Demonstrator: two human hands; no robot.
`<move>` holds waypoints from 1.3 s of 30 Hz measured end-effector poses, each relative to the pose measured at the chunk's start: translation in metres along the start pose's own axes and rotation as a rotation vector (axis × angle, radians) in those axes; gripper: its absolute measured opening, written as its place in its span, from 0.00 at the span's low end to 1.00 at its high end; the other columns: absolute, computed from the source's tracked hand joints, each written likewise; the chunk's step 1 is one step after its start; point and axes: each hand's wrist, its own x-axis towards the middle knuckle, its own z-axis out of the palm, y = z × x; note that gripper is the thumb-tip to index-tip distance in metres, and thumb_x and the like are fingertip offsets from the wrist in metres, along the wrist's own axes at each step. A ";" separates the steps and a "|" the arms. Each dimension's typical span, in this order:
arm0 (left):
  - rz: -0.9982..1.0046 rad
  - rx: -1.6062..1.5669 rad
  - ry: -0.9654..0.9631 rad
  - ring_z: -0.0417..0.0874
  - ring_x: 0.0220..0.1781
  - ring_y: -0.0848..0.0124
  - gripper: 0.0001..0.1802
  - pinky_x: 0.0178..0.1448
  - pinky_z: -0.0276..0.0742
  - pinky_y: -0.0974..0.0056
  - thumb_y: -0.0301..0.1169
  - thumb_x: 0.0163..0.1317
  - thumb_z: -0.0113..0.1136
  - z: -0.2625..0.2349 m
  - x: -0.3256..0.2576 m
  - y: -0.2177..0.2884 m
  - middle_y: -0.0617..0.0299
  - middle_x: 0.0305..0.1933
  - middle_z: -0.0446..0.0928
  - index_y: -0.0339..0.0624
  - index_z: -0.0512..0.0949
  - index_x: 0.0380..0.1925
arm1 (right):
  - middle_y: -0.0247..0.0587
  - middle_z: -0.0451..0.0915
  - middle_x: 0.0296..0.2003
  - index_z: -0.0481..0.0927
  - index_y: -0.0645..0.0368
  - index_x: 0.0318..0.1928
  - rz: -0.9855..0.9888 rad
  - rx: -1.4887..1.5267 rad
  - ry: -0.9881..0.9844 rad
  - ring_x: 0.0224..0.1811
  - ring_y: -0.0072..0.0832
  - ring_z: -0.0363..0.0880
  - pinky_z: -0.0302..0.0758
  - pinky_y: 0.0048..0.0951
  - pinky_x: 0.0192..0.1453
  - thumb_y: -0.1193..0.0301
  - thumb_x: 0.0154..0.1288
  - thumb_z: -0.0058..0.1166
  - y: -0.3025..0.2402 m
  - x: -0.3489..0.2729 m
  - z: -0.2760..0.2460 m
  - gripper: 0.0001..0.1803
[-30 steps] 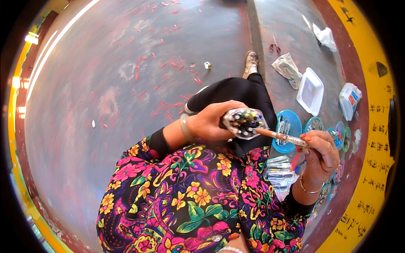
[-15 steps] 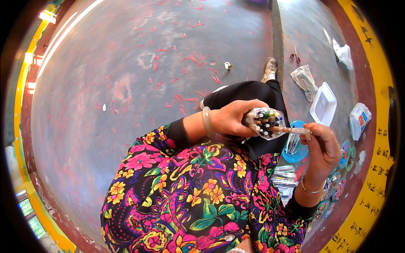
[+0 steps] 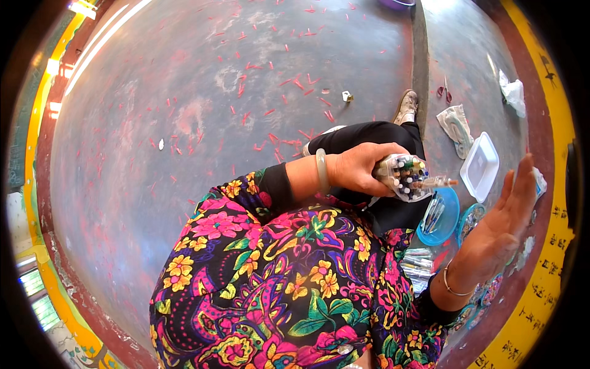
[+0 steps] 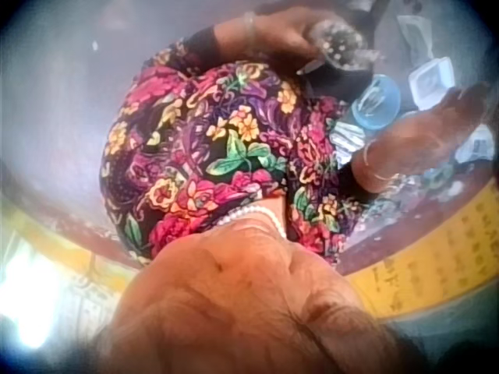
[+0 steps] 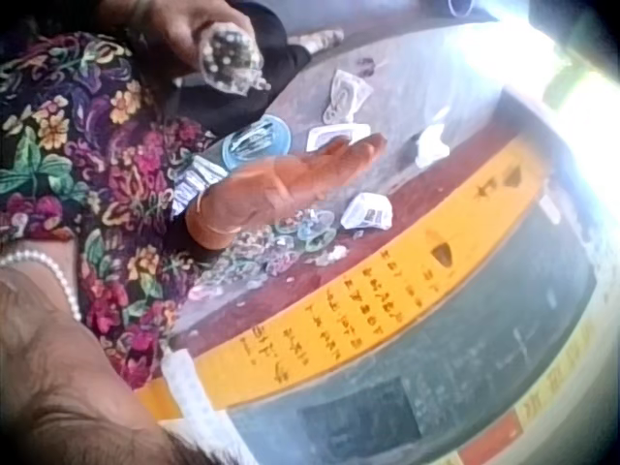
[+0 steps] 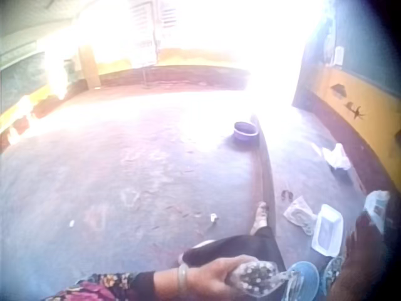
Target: The person sits on the floor and sorts through a clear plastic bag filled with markers. They pick up individual markers, inspect them, and place them into a blue bowl. The person continues this process, handling the markers one by one.
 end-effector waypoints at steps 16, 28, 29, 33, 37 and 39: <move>0.010 0.016 0.001 0.76 0.50 0.76 0.34 0.57 0.73 0.67 0.25 0.51 0.69 0.001 0.000 -0.002 0.61 0.50 0.77 0.35 0.66 0.58 | 0.57 0.59 0.67 0.57 0.66 0.67 -0.084 0.113 0.377 0.73 0.43 0.55 0.45 0.42 0.77 0.30 0.63 0.16 -0.031 0.034 0.010 0.53; 0.054 0.081 0.123 0.79 0.41 0.71 0.30 0.48 0.75 0.66 0.28 0.45 0.71 0.015 0.004 0.000 0.59 0.40 0.79 0.39 0.73 0.51 | 0.57 0.62 0.66 0.61 0.65 0.66 -0.139 0.066 0.405 0.72 0.43 0.57 0.48 0.41 0.76 0.31 0.64 0.14 -0.037 0.031 0.011 0.52; 0.045 0.077 0.126 0.79 0.40 0.71 0.29 0.47 0.75 0.66 0.28 0.46 0.71 0.015 0.004 0.002 0.59 0.39 0.79 0.39 0.73 0.51 | 0.57 0.62 0.66 0.60 0.65 0.66 -0.147 0.058 0.407 0.72 0.43 0.57 0.48 0.42 0.76 0.31 0.64 0.14 -0.038 0.030 0.010 0.52; 0.036 0.045 0.144 0.79 0.40 0.73 0.29 0.47 0.75 0.67 0.27 0.47 0.70 0.013 0.002 -0.001 0.59 0.39 0.79 0.39 0.72 0.51 | 0.57 0.61 0.66 0.59 0.64 0.67 -0.189 0.063 0.359 0.72 0.45 0.56 0.48 0.43 0.76 0.31 0.65 0.14 -0.032 0.025 0.005 0.51; 0.062 0.052 0.149 0.77 0.42 0.76 0.31 0.50 0.75 0.68 0.27 0.48 0.70 0.010 0.004 -0.009 0.60 0.42 0.79 0.38 0.71 0.54 | 0.59 0.59 0.67 0.58 0.63 0.68 -0.232 0.081 0.271 0.73 0.47 0.54 0.47 0.43 0.76 0.31 0.65 0.15 -0.022 0.019 0.000 0.51; 0.034 0.027 0.150 0.77 0.43 0.75 0.31 0.50 0.75 0.68 0.27 0.47 0.69 0.009 0.003 -0.007 0.61 0.42 0.79 0.38 0.71 0.54 | 0.59 0.59 0.67 0.58 0.62 0.68 -0.233 0.076 0.236 0.73 0.47 0.54 0.47 0.42 0.76 0.31 0.65 0.15 -0.020 0.019 0.000 0.50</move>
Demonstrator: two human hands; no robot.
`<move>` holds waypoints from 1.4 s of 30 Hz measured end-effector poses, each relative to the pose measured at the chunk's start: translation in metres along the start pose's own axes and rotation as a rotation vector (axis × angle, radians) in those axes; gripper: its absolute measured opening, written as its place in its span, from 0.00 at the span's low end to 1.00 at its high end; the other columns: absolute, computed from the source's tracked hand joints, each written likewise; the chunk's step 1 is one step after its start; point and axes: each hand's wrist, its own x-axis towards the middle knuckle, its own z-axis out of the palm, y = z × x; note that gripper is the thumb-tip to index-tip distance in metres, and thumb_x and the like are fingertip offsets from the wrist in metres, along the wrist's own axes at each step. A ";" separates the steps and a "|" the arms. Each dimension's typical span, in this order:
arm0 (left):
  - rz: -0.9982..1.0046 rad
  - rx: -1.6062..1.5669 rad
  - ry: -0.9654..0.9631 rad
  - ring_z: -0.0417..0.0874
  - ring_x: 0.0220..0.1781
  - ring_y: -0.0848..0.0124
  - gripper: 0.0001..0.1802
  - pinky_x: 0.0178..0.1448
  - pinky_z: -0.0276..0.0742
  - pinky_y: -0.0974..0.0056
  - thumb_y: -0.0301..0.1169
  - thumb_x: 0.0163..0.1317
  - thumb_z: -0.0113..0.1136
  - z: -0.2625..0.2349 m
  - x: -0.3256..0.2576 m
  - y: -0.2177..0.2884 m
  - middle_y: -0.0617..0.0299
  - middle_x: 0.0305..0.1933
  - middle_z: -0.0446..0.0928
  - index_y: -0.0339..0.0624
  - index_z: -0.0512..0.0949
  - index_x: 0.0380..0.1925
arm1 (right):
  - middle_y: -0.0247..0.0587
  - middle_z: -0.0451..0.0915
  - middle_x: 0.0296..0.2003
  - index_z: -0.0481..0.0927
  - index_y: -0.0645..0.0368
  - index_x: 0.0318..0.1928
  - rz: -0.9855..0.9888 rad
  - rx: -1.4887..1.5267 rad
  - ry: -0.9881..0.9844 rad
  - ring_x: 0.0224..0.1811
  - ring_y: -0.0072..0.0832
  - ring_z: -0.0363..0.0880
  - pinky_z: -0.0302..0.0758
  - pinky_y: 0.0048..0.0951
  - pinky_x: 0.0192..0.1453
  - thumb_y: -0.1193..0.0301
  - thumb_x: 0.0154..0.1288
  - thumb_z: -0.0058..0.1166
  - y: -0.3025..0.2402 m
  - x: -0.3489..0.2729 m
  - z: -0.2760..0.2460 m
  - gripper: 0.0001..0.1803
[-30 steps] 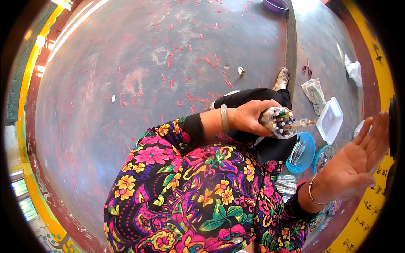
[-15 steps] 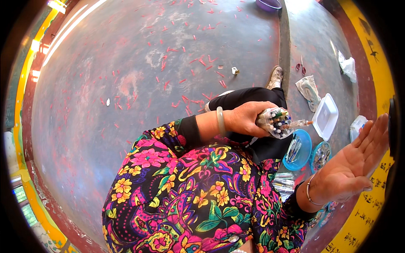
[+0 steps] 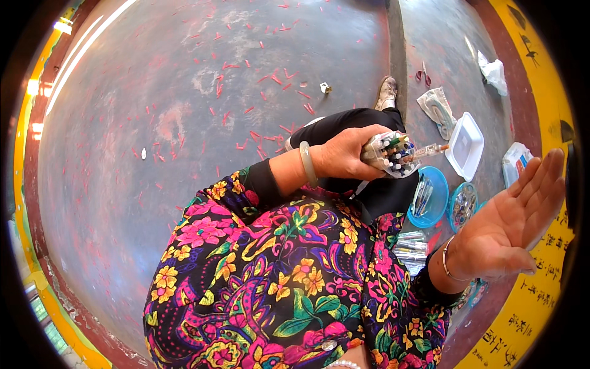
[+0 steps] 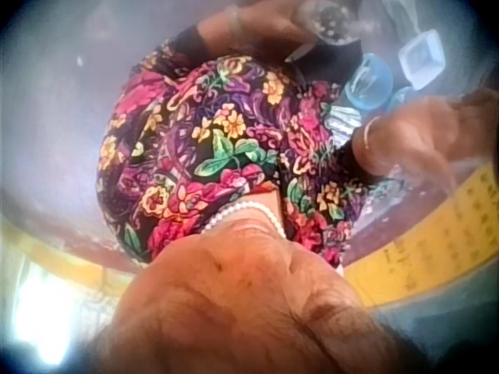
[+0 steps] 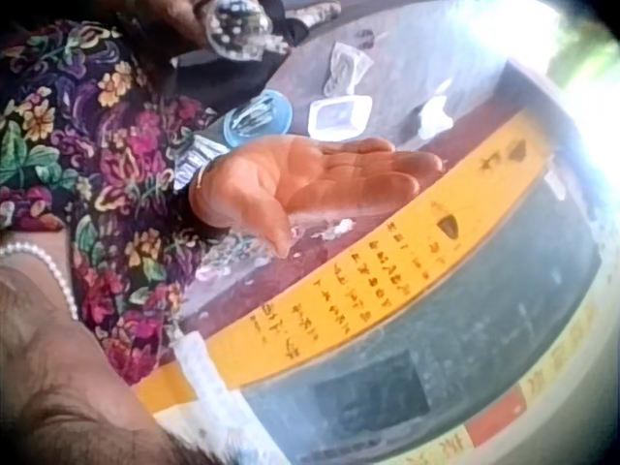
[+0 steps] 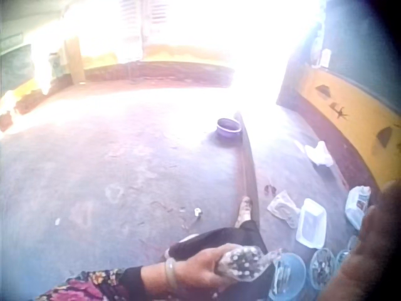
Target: The person sits on the floor and sorts through a clear plastic bag filled with markers. They pick up individual markers, inspect them, and place them into a blue bowl. The person continues this process, handling the markers one by one.
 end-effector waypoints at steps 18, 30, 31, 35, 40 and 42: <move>-0.115 -0.060 -0.036 0.75 0.45 0.77 0.31 0.52 0.73 0.68 0.24 0.50 0.70 -0.001 0.008 0.000 0.63 0.46 0.77 0.36 0.70 0.55 | 0.59 0.67 0.58 0.62 0.70 0.63 -0.239 0.040 -0.028 0.61 0.47 0.66 0.55 0.42 0.69 0.37 0.65 0.31 -0.031 -0.012 0.097 0.46; -0.095 -0.062 -0.037 0.74 0.43 0.76 0.27 0.50 0.73 0.67 0.30 0.51 0.70 0.001 0.009 -0.034 0.64 0.42 0.77 0.38 0.71 0.51 | 0.57 0.69 0.61 0.68 0.66 0.62 0.008 0.219 -0.865 0.66 0.47 0.65 0.58 0.41 0.70 0.63 0.67 0.49 -0.023 -0.048 0.131 0.27; -0.092 -0.059 -0.026 0.74 0.43 0.76 0.27 0.50 0.73 0.66 0.30 0.50 0.70 0.000 0.010 -0.033 0.63 0.41 0.77 0.38 0.72 0.50 | 0.56 0.69 0.61 0.68 0.67 0.62 0.038 0.274 -0.822 0.67 0.46 0.64 0.58 0.40 0.70 0.62 0.69 0.46 -0.020 -0.045 0.127 0.27; -0.073 -0.033 0.005 0.76 0.42 0.74 0.27 0.48 0.73 0.65 0.33 0.48 0.70 0.001 0.010 -0.031 0.61 0.39 0.77 0.38 0.72 0.48 | 0.55 0.68 0.63 0.66 0.70 0.63 0.116 0.350 -0.682 0.69 0.43 0.63 0.57 0.39 0.72 0.58 0.75 0.34 -0.015 -0.044 0.112 0.29; -0.059 0.030 0.038 0.77 0.40 0.71 0.27 0.47 0.74 0.64 0.36 0.45 0.71 -0.001 0.007 -0.022 0.58 0.37 0.78 0.38 0.73 0.45 | 0.58 0.69 0.61 0.69 0.72 0.61 0.161 0.414 -0.554 0.67 0.46 0.66 0.60 0.39 0.69 0.57 0.75 0.37 -0.001 -0.045 0.101 0.30; -0.025 0.010 0.062 0.78 0.40 0.70 0.28 0.47 0.74 0.64 0.37 0.44 0.71 0.002 0.009 -0.021 0.56 0.36 0.78 0.39 0.73 0.44 | 0.57 0.66 0.63 0.65 0.72 0.63 0.198 0.384 -0.509 0.69 0.44 0.62 0.55 0.41 0.72 0.51 0.74 0.32 0.001 -0.044 0.094 0.35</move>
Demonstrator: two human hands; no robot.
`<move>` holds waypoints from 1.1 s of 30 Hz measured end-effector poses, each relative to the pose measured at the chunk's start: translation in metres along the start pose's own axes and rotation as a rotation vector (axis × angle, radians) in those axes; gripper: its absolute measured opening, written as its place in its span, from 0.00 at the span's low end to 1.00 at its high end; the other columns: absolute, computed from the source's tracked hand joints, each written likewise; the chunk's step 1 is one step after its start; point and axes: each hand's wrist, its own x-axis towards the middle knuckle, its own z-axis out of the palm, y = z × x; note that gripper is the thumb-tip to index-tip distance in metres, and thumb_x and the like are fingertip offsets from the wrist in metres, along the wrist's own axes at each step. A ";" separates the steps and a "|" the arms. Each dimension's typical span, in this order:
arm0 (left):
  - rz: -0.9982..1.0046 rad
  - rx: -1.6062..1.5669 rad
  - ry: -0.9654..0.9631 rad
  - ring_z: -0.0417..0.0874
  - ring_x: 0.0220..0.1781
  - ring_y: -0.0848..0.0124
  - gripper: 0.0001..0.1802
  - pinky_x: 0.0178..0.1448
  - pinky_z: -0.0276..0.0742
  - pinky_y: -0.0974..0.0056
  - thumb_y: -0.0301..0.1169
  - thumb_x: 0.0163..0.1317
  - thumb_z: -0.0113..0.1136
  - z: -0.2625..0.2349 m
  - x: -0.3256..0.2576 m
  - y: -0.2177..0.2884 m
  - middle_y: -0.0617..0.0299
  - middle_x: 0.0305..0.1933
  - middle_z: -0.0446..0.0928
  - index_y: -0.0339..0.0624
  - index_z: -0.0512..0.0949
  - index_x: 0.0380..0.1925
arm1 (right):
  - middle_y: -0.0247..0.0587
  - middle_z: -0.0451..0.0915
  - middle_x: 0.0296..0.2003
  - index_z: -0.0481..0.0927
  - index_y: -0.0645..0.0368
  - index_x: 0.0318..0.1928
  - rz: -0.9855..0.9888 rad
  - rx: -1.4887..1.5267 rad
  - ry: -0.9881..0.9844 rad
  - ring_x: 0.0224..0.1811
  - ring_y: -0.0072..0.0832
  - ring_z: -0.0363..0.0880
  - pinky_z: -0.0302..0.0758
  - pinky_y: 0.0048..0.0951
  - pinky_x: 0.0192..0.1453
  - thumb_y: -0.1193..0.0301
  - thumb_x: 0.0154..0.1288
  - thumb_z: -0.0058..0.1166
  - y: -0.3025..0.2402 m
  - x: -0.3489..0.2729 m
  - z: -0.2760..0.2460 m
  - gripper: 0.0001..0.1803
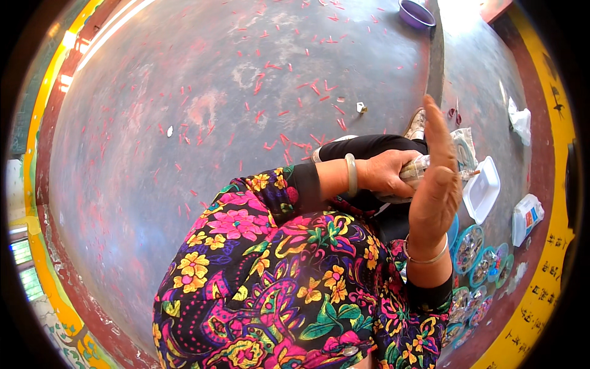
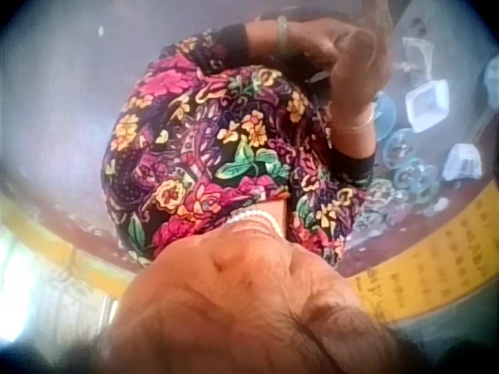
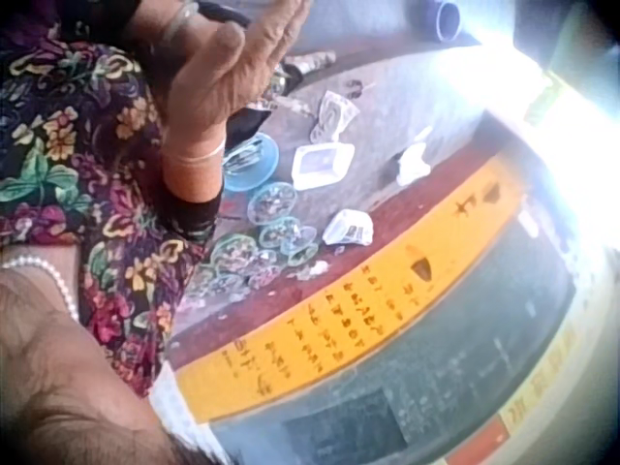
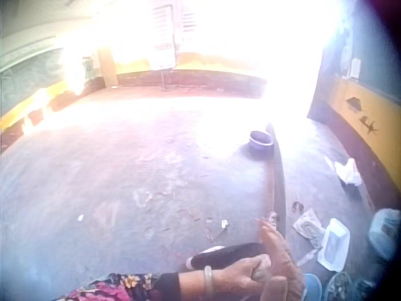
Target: The person sits on the floor and sorts through a clear plastic bag filled with markers. They pick up individual markers, inspect them, and place them into a blue bowl. The person continues this process, handling the markers one by one.
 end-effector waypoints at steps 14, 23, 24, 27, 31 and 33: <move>-0.147 0.027 -0.088 0.75 0.45 0.76 0.29 0.52 0.72 0.68 0.29 0.48 0.70 -0.002 -0.001 0.014 0.62 0.43 0.78 0.38 0.71 0.52 | 0.56 0.65 0.64 0.64 0.70 0.65 0.109 0.012 0.305 0.71 0.41 0.59 0.51 0.40 0.74 0.39 0.71 0.23 -0.014 -0.002 -0.032 0.45; -0.156 0.014 -0.080 0.75 0.45 0.76 0.29 0.52 0.73 0.68 0.29 0.48 0.70 -0.003 -0.003 0.015 0.62 0.43 0.78 0.38 0.71 0.51 | 0.56 0.67 0.63 0.65 0.72 0.63 0.159 -0.005 0.337 0.69 0.39 0.61 0.55 0.40 0.71 0.39 0.71 0.24 -0.011 -0.010 -0.034 0.46; -0.159 0.003 -0.080 0.75 0.45 0.76 0.29 0.52 0.73 0.68 0.29 0.48 0.70 -0.002 -0.003 0.015 0.62 0.43 0.78 0.38 0.71 0.51 | 0.55 0.67 0.63 0.65 0.72 0.63 0.161 -0.006 0.337 0.69 0.39 0.61 0.56 0.39 0.71 0.39 0.71 0.24 -0.011 -0.012 -0.034 0.45; -0.144 0.007 -0.081 0.75 0.45 0.76 0.28 0.51 0.73 0.68 0.29 0.48 0.69 -0.001 -0.003 0.016 0.63 0.42 0.78 0.38 0.71 0.51 | 0.55 0.67 0.63 0.65 0.73 0.63 0.159 -0.021 0.332 0.68 0.39 0.63 0.58 0.39 0.70 0.41 0.72 0.24 -0.009 -0.015 -0.035 0.43; -0.144 0.086 -0.117 0.75 0.45 0.76 0.28 0.52 0.73 0.68 0.28 0.50 0.69 -0.002 0.001 0.015 0.63 0.44 0.77 0.38 0.71 0.52 | 0.55 0.68 0.62 0.66 0.73 0.62 0.111 -0.045 0.385 0.67 0.39 0.64 0.60 0.40 0.69 0.45 0.74 0.27 -0.004 -0.020 -0.046 0.40; -0.156 -0.090 -0.095 0.76 0.46 0.76 0.28 0.53 0.74 0.67 0.27 0.52 0.68 -0.002 -0.004 0.007 0.64 0.45 0.77 0.37 0.70 0.54 | 0.54 0.69 0.62 0.66 0.72 0.62 0.118 -0.129 0.484 0.68 0.38 0.64 0.58 0.40 0.71 0.49 0.75 0.29 -0.004 -0.018 -0.055 0.36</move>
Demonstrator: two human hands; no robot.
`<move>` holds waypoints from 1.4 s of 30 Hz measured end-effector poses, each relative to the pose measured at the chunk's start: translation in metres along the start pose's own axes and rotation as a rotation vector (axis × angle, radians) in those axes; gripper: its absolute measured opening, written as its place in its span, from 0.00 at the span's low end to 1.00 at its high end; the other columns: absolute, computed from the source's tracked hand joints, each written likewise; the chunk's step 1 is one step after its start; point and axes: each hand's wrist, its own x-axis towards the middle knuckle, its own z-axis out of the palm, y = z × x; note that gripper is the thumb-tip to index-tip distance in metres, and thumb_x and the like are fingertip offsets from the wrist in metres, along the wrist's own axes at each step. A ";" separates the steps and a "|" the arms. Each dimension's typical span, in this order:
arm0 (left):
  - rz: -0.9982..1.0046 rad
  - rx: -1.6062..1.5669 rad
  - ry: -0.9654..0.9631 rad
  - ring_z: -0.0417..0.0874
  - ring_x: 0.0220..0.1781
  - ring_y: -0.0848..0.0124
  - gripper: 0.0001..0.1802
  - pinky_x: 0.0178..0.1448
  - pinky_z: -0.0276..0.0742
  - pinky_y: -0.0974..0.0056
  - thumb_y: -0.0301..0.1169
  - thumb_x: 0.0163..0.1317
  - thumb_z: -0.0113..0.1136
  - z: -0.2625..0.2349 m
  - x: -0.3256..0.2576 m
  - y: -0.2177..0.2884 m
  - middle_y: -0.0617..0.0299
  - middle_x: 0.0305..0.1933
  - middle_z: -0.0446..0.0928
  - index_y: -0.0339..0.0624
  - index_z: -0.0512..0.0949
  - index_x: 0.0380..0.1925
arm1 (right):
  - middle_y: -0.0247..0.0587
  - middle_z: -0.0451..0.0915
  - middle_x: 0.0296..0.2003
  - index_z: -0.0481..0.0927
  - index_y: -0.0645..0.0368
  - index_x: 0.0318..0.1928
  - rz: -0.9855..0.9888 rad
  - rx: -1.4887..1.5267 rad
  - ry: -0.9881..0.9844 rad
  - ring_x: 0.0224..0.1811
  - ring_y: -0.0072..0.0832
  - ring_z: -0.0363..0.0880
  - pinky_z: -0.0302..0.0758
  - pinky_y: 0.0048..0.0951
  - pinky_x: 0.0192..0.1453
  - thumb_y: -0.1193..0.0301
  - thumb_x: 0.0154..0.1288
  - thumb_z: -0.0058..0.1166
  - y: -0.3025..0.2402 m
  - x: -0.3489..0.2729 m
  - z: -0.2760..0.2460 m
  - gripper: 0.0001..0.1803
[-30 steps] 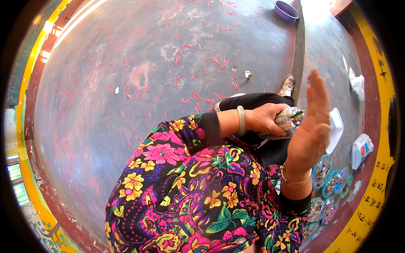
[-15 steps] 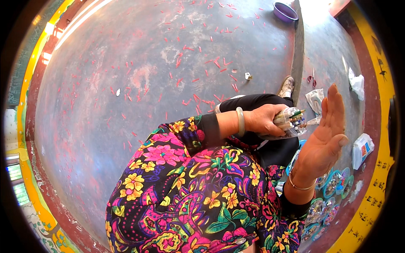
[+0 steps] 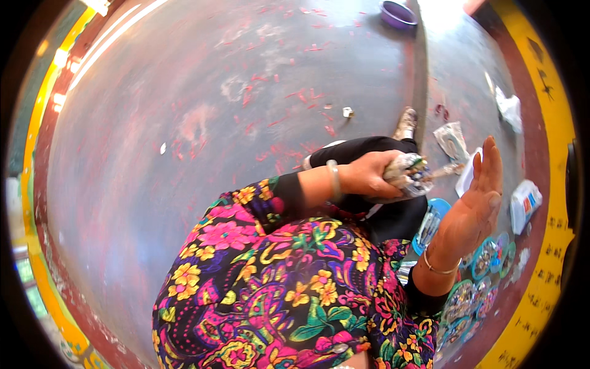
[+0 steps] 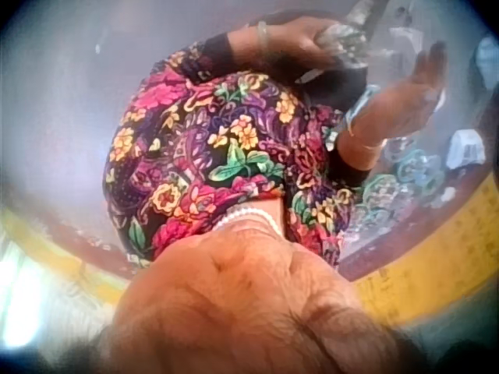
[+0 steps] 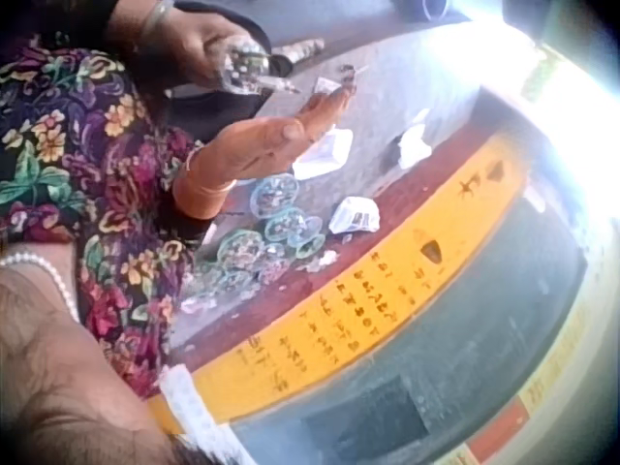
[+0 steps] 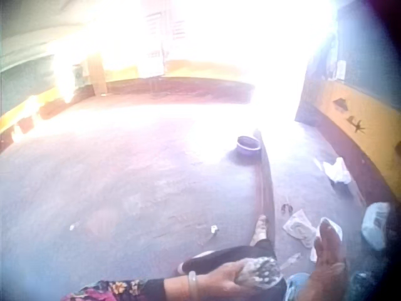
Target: The person sits on the floor and sorts through a clear plastic bag filled with markers. They pick up individual markers, inspect them, and place them into a blue bowl. The person continues this process, handling the markers one by one.
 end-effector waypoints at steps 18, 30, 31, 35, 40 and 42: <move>0.050 -0.047 -0.105 0.75 0.53 0.76 0.33 0.59 0.71 0.67 0.24 0.52 0.69 0.002 -0.010 0.024 0.63 0.52 0.76 0.36 0.67 0.59 | 0.45 0.83 0.36 0.81 0.65 0.41 -0.114 -0.311 -0.332 0.37 0.32 0.81 0.77 0.27 0.41 0.81 0.54 0.62 0.013 -0.011 -0.039 0.12; 0.095 -0.052 -0.102 0.75 0.54 0.75 0.34 0.60 0.71 0.66 0.24 0.51 0.69 0.002 -0.010 0.023 0.61 0.53 0.76 0.36 0.67 0.59 | 0.45 0.82 0.30 0.81 0.66 0.35 -0.186 -0.349 -0.278 0.30 0.37 0.82 0.78 0.31 0.36 0.83 0.51 0.63 0.008 -0.029 -0.025 0.09; 0.102 -0.063 -0.093 0.75 0.53 0.76 0.33 0.59 0.71 0.67 0.24 0.51 0.70 0.003 -0.011 0.025 0.63 0.52 0.76 0.37 0.68 0.59 | 0.45 0.82 0.30 0.81 0.65 0.36 -0.167 -0.336 -0.290 0.31 0.37 0.82 0.78 0.31 0.36 0.83 0.52 0.63 0.010 -0.031 -0.025 0.09; 0.092 -0.055 -0.088 0.75 0.53 0.76 0.33 0.59 0.71 0.68 0.23 0.51 0.70 0.002 -0.011 0.025 0.63 0.52 0.76 0.37 0.68 0.59 | 0.43 0.81 0.31 0.82 0.64 0.36 -0.097 -0.298 -0.314 0.33 0.37 0.81 0.77 0.30 0.38 0.83 0.52 0.62 0.016 -0.036 -0.027 0.09; 0.065 -0.073 -0.127 0.75 0.56 0.72 0.36 0.61 0.71 0.64 0.23 0.50 0.69 -0.001 -0.012 0.019 0.58 0.57 0.74 0.34 0.65 0.61 | 0.40 0.80 0.29 0.84 0.63 0.35 -0.119 -0.347 -0.363 0.33 0.34 0.77 0.73 0.30 0.38 0.82 0.50 0.63 0.017 -0.029 -0.038 0.09; 0.061 -0.054 -0.131 0.76 0.56 0.72 0.37 0.61 0.71 0.64 0.23 0.50 0.69 0.000 -0.012 0.019 0.58 0.57 0.74 0.34 0.65 0.61 | 0.40 0.80 0.29 0.84 0.63 0.35 -0.077 -0.301 -0.342 0.33 0.33 0.76 0.73 0.30 0.38 0.82 0.50 0.63 0.020 -0.033 -0.037 0.09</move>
